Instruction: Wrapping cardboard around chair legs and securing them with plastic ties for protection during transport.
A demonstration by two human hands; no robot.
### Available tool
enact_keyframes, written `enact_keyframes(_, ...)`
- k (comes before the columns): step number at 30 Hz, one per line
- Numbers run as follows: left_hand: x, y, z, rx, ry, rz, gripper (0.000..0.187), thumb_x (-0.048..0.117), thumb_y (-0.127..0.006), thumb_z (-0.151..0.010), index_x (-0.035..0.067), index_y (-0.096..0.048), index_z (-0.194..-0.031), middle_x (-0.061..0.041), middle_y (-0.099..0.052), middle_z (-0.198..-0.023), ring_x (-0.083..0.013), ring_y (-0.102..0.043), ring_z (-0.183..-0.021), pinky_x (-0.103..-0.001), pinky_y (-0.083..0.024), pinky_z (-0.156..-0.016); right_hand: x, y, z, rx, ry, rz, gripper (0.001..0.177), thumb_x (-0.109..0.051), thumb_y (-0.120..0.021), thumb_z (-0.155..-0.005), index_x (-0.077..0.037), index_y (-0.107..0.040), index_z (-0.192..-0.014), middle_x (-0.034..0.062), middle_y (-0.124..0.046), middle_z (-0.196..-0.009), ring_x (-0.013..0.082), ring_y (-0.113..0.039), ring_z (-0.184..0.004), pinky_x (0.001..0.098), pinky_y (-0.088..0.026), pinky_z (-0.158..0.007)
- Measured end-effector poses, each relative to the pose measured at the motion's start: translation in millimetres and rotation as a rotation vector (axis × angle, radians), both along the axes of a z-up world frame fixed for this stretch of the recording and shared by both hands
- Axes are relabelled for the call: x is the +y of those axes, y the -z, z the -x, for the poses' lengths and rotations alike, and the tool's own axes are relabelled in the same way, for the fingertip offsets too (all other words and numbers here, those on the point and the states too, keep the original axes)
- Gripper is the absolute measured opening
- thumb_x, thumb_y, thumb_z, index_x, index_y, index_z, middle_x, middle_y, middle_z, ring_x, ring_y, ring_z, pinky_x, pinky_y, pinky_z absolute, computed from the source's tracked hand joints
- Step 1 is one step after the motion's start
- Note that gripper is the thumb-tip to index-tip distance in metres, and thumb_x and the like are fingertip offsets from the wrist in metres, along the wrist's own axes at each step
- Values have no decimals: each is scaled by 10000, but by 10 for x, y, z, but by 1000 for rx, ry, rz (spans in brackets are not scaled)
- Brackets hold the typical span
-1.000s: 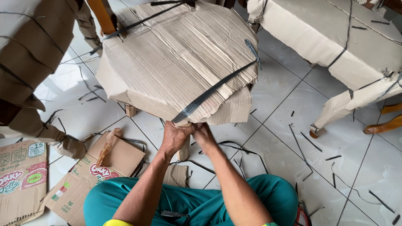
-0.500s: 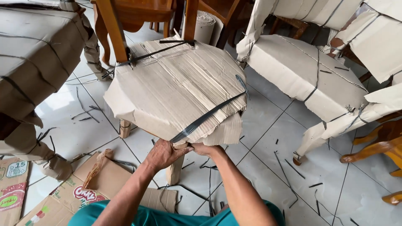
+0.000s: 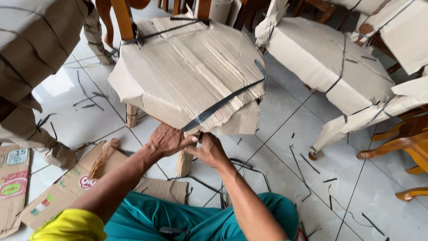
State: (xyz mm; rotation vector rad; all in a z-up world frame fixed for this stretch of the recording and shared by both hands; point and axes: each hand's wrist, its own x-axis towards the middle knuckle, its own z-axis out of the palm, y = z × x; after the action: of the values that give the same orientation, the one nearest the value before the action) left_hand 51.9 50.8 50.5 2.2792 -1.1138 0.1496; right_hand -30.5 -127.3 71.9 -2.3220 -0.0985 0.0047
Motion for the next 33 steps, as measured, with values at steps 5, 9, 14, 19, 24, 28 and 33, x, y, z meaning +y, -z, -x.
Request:
enact_keyframes(5,55,-160,18,-96,25,-74,566,541,-479,-983,11,-673,-1015,-308,-672,-860,-533,-650,-990,-596,-547,-853,242,-171,35,-66,199,27,341,-345,-595,-824,-39,-640,-682,201,-653,-697,431,-700,-777,526,-555,-713)
enact_keyframes(9,-22,-509,409,-160,-60,51,649,539,-492,-1018,17,-542,-635,-282,-518,-614,-522,-645,-803,-545,-552,-707,328,92,-11,-90,355,41,322,-347,-511,-834,-85,-598,-667,176,-644,-663,393,-725,-776,532,-579,-705)
enact_keyframes(14,-97,-9,492,416,-212,369,680,530,-460,-1033,71,-330,-1517,-269,-512,-1359,-485,-498,-1320,-589,-439,-1099,342,124,-90,45,386,78,366,-397,-637,-816,-34,-666,-859,206,-723,-867,441,-721,-989,592,-578,-837)
enact_keyframes(19,-18,-337,640,527,-272,478,395,258,-418,-990,5,-480,-1287,-338,-581,-1189,-573,-543,-1182,-671,-464,-957,485,-184,-13,101,387,-38,467,-468,-747,-774,-8,-704,-840,215,-732,-864,445,-722,-986,564,-578,-834)
enact_keyframes(24,-69,43,303,481,-417,253,205,146,-451,-945,46,-606,-1034,-216,-708,-923,-468,-704,-955,-601,-556,-788,415,3,-84,103,385,-2,468,-513,-752,-781,-50,-721,-836,193,-740,-892,433,-721,-986,552,-596,-820)
enact_keyframes(28,46,-53,415,409,-402,265,128,89,-491,-937,27,-580,-1004,-268,-678,-862,-525,-673,-895,-619,-515,-693,501,-96,-36,66,492,-15,538,-506,-781,-750,11,-688,-866,259,-726,-888,471,-716,-988,587,-584,-845)
enact_keyframes(33,234,-188,703,662,-456,267,188,152,-484,-963,94,-639,-1052,-241,-733,-903,-512,-688,-959,-593,-537,-786,577,-96,51,-63,505,-43,462,-409,-792,-765,40,-697,-822,295,-720,-859,504,-710,-944,626,-575,-826)
